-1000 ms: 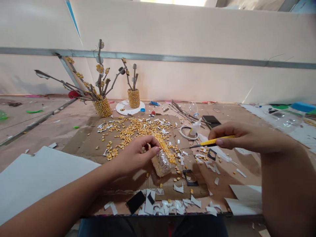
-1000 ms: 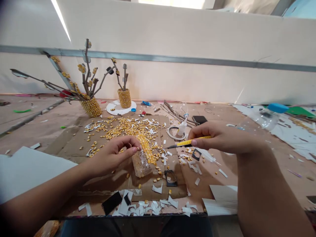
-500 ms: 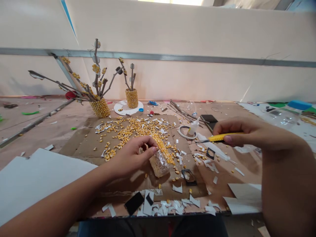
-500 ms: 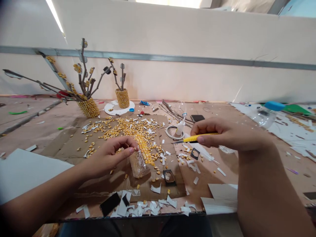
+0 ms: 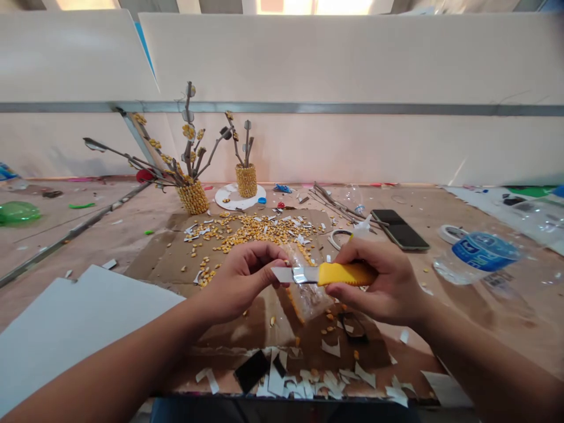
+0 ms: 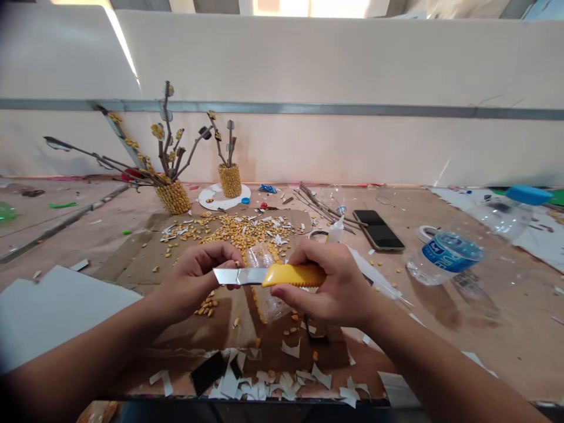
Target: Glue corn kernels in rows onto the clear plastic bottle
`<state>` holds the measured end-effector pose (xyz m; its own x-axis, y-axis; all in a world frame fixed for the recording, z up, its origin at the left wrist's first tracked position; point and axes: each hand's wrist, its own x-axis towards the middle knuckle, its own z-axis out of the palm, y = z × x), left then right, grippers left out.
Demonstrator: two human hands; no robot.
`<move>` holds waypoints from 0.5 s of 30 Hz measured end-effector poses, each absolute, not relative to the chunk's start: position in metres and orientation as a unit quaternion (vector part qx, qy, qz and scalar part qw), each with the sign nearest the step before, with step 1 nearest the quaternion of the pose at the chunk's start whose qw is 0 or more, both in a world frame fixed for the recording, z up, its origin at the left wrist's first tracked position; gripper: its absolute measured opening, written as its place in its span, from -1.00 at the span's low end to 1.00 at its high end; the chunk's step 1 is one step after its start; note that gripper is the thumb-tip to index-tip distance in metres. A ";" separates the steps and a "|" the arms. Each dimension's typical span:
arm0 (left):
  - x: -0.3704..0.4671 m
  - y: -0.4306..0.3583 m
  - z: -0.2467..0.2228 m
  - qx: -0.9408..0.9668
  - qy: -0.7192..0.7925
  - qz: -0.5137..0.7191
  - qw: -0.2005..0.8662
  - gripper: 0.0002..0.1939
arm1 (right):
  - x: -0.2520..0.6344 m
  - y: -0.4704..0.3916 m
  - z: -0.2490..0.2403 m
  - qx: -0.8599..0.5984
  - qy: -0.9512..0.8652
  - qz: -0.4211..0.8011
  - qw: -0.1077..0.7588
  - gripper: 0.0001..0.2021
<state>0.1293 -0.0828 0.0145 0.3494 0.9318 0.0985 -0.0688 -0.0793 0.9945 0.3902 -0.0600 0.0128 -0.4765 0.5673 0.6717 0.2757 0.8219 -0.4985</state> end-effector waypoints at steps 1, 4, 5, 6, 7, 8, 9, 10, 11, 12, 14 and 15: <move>0.129 -0.083 0.015 0.587 0.361 0.435 0.579 -0.63 | 0.391 -0.060 0.013 -0.255 -0.843 0.153 0.448 -0.70; 0.128 -0.085 0.016 0.584 0.348 0.428 0.596 -0.64 | 0.393 -0.060 0.015 -0.262 -0.845 0.131 0.448 -0.70; 0.128 -0.085 0.017 0.584 0.344 0.426 0.599 -0.65 | 0.393 -0.060 0.016 -0.262 -0.846 0.128 0.446 -0.70; 0.129 -0.086 0.017 0.585 0.340 0.424 0.602 -0.66 | 0.393 -0.060 0.016 -0.261 -0.847 0.127 0.445 -0.70; 0.129 -0.086 0.017 0.585 0.337 0.422 0.605 -0.66 | 0.393 -0.060 0.017 -0.260 -0.848 0.126 0.443 -0.69; 0.129 -0.086 0.018 0.584 0.336 0.421 0.608 -0.66 | 0.393 -0.059 0.017 -0.259 -0.850 0.125 0.442 -0.69; 0.129 -0.086 0.018 0.583 0.334 0.420 0.611 -0.65 | 0.393 -0.059 0.016 -0.258 -0.851 0.124 0.441 -0.69; 0.129 -0.086 0.018 0.581 0.333 0.420 0.613 -0.63 | 0.393 -0.058 0.016 -0.257 -0.852 0.122 0.439 -0.69; 0.129 -0.086 0.018 0.579 0.332 0.420 0.615 -0.61 | 0.393 -0.058 0.016 -0.256 -0.854 0.121 0.438 -0.70; 0.129 -0.086 0.018 0.577 0.332 0.420 0.617 -0.60 | 0.393 -0.058 0.016 -0.255 -0.854 0.119 0.437 -0.70; 0.129 -0.087 0.018 0.576 0.332 0.419 0.619 -0.59 | 0.394 -0.058 0.016 -0.253 -0.855 0.117 0.437 -0.70; 0.128 -0.087 0.017 0.576 0.330 0.417 0.620 -0.59 | 0.394 -0.058 0.016 -0.252 -0.856 0.117 0.437 -0.70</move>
<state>0.1283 -0.0869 0.0174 0.4335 0.8984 0.0708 -0.1372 -0.0119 0.9905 0.3937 -0.0580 0.0159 -0.4915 0.5330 0.6887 0.3294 0.8459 -0.4196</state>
